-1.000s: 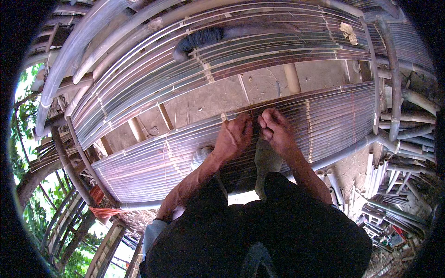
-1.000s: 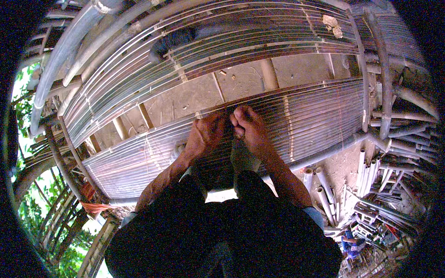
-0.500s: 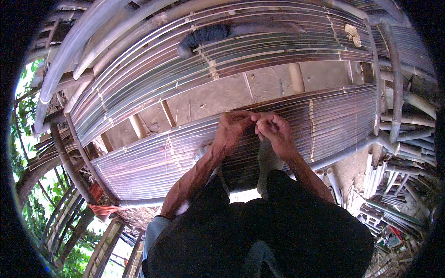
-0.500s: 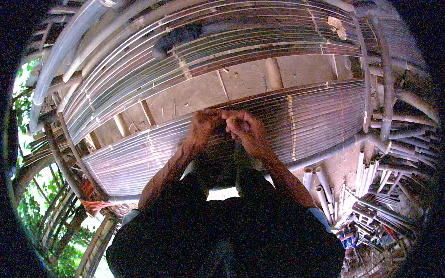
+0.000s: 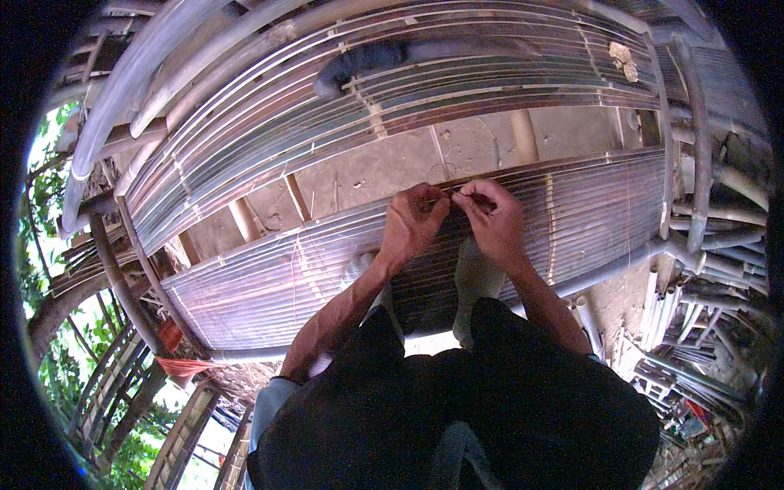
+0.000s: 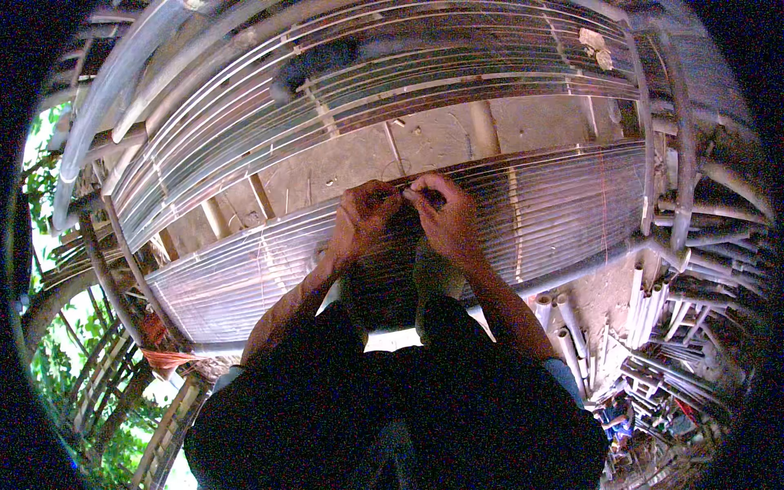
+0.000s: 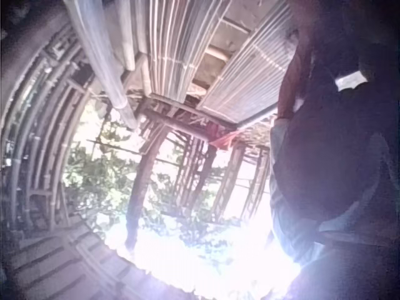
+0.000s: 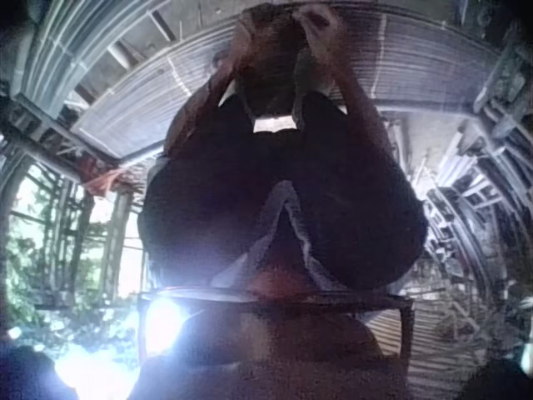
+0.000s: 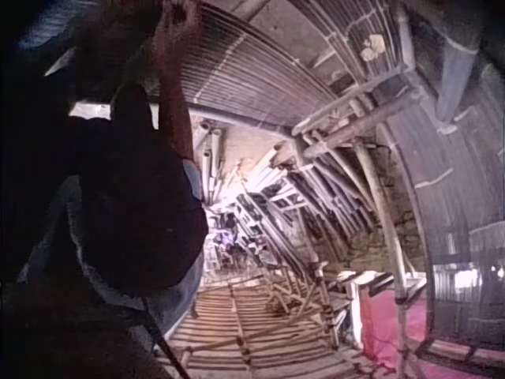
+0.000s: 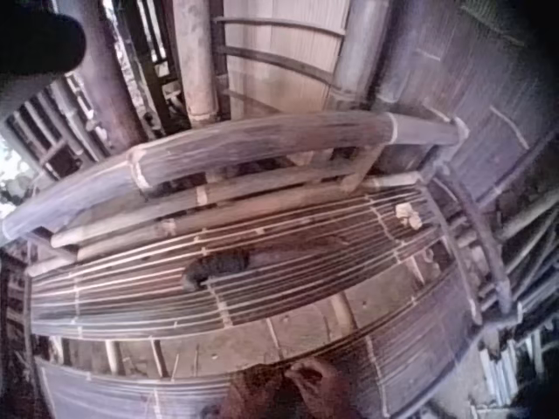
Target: The person weaves thin strips through a bamboo frame using a string, tying knots and tightening the weave by hand.
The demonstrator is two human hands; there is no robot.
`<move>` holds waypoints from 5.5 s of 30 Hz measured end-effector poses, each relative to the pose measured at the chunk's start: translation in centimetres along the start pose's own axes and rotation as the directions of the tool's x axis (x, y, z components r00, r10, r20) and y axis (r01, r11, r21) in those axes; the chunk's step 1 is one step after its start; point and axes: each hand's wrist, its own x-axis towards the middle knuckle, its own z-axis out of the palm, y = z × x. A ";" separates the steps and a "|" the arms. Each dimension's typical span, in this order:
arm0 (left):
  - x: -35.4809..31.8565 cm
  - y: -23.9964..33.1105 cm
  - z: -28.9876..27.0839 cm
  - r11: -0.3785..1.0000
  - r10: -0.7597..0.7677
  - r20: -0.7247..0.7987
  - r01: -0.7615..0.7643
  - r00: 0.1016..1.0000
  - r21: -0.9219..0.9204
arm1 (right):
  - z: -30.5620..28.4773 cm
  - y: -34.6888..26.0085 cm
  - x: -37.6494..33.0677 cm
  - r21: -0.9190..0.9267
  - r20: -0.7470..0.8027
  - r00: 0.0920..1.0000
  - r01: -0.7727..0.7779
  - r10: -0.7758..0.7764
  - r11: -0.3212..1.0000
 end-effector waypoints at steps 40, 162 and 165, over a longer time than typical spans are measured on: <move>0.9 -0.7 -0.6 0.859 0.363 0.118 -0.381 0.924 0.341 | -0.7 -0.7 -2.2 -0.173 -0.145 0.866 0.455 -0.479 0.874; -8.2 40.4 -2.4 0.303 0.815 0.540 -0.949 0.209 -0.089 | -30.8 15.7 13.4 0.154 -0.478 0.870 0.220 -0.123 0.963; -8.5 42.0 -1.2 0.405 0.743 0.576 -0.914 0.342 0.020 | -34.5 18.9 14.2 -0.409 -0.497 0.788 0.158 -0.364 0.899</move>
